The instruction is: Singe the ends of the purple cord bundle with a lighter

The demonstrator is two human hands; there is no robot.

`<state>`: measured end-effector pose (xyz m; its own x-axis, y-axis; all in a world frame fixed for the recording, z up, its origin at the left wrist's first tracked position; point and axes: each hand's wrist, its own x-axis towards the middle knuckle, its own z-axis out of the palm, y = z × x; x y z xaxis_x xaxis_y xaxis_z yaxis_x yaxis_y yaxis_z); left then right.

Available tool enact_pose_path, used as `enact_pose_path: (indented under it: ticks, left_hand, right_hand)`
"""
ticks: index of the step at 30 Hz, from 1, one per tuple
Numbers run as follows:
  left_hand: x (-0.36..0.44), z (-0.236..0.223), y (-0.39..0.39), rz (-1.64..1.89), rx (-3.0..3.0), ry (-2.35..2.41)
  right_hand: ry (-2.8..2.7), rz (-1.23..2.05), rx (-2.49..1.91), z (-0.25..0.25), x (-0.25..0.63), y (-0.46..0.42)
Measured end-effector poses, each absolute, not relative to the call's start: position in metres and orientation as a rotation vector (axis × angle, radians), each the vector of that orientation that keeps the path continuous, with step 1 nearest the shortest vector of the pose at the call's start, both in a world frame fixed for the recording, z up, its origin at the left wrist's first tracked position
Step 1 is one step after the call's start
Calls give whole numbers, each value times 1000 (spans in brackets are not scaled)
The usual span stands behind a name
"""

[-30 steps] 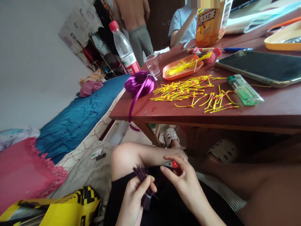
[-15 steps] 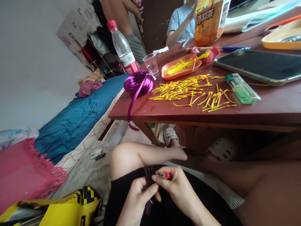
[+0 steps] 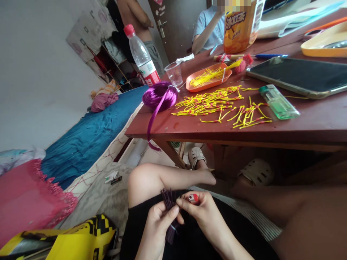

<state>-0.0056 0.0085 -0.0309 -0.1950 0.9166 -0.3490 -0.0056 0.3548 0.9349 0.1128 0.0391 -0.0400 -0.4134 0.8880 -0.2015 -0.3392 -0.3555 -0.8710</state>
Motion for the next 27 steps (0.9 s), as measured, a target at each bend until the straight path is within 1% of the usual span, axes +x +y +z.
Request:
enact_pose_path:
  ticks: [27]
  left_hand:
    - [-6,-27,8,1096,862,1559]
  right_hand:
    - [-889,1832,-933,-42,112,39]
